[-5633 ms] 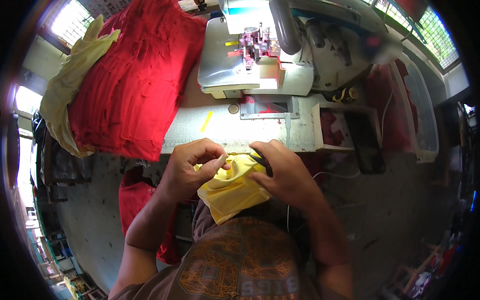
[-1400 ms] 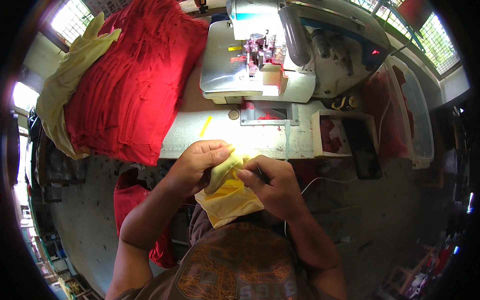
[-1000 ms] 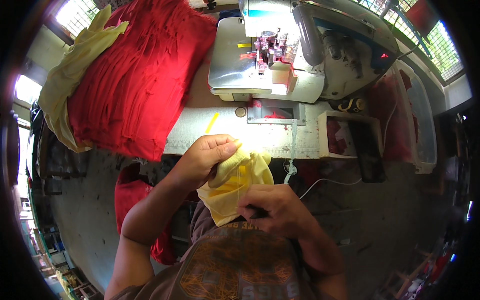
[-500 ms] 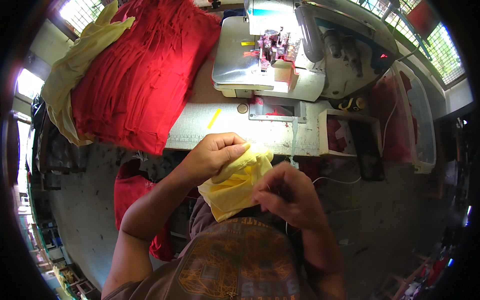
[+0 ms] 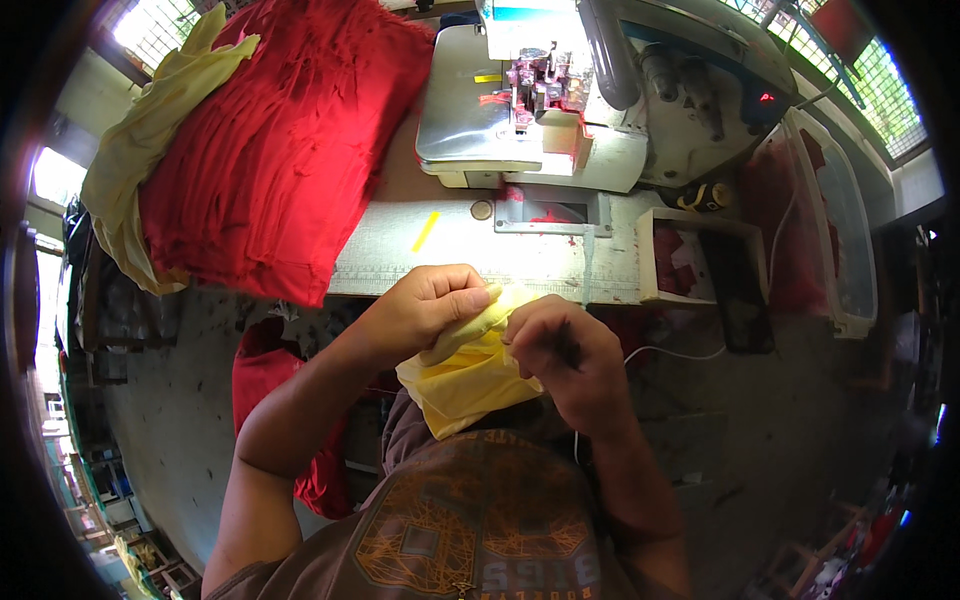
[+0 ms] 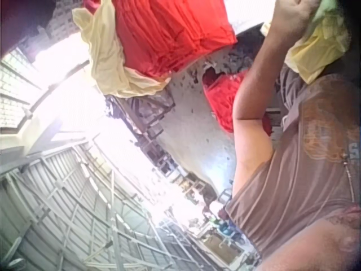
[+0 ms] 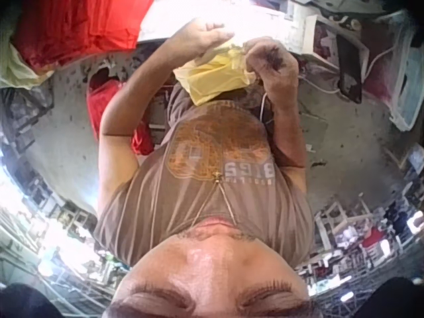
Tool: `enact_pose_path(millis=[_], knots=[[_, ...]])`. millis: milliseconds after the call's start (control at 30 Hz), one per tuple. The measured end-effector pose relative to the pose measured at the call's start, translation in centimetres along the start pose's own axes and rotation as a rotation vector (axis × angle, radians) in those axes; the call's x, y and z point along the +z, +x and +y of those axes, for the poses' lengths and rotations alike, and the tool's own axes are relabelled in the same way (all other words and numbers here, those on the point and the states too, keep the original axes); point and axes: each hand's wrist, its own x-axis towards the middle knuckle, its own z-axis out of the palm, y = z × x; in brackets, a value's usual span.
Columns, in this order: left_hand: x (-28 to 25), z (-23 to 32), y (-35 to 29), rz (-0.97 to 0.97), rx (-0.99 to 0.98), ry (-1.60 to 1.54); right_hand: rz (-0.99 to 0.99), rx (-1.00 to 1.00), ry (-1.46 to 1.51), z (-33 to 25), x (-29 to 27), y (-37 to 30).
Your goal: The person holds a yellow piece of fabric and uses scissors to trim loose threads and edges. The person repeatedly cuts small pieces of thread from the fabric and discards them while working at a sewing station.
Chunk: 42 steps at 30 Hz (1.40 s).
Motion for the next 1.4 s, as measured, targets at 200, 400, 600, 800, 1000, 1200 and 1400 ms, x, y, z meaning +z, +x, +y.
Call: enact_pose_path(millis=[200,400,600,800,1000,1200,1400], knots=[[0.1,0.1,0.2,0.017,0.042,0.013,-0.024,0.100,0.078,0.3,0.0,-0.7],[0.0,0.5,0.2,0.125,0.024,0.059,-0.401,-0.141,-0.417,0.2,1.1,-1.4],[0.4,-0.6,0.0,0.073,0.192,0.165,0.043,0.203,-0.013,-0.5,1.2,0.1],[-0.9,2.0,-2.0,0.001,0.121,0.158,0.064,0.263,-0.136,0.6,-0.5,-0.1],[-8.1,-0.4,-3.9,0.156,0.258,0.484,0.082,0.184,-0.125,0.8,-2.7,-1.5],[-12.9,1.1,-8.0,0.123,0.399,-0.453,0.091,0.316,-0.152,1.0,-3.6,-1.4],[-2.9,5.5,-5.9,0.537,0.582,-0.941,0.037,0.338,-0.128,1.1,-2.2,-0.7]])
